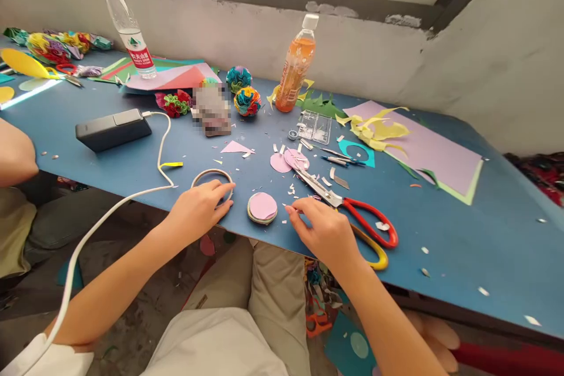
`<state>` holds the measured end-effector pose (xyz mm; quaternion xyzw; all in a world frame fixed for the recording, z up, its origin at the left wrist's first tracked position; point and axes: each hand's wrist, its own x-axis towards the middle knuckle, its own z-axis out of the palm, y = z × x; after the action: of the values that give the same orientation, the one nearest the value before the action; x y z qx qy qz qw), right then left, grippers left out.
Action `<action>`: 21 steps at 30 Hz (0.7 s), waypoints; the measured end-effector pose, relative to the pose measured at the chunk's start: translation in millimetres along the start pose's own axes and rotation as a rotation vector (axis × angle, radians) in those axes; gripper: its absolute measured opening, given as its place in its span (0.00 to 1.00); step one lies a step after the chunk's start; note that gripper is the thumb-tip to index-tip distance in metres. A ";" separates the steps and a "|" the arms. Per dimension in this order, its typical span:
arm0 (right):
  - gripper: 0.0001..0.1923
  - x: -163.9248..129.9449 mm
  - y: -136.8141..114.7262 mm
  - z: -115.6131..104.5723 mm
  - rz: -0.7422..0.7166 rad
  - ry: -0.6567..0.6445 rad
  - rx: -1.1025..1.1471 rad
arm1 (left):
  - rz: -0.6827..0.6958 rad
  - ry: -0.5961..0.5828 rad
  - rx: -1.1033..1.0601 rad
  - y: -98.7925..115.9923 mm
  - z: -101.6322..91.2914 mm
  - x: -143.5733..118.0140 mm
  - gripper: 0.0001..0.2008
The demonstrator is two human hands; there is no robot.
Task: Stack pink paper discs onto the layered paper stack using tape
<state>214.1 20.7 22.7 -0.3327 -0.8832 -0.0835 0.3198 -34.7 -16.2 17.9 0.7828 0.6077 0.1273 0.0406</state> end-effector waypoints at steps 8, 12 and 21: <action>0.08 -36.5 26.9 -39.7 0.160 0.017 -0.368 | 0.099 -0.129 -0.028 -3.8 -21.6 7.3 0.12; 0.12 -57.9 43.0 -52.6 0.287 -0.050 -0.366 | 0.096 -0.087 -0.159 -4.7 -31.6 -1.3 0.11; 0.34 -63.4 66.2 -47.0 0.647 -0.369 -0.197 | 0.030 -0.067 -0.641 -5.7 -27.8 -19.0 0.22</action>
<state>316.9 20.5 15.8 -0.6329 -0.7629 -0.0013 0.1319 -51.3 -35.5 40.6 0.7429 0.5232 0.2870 0.3033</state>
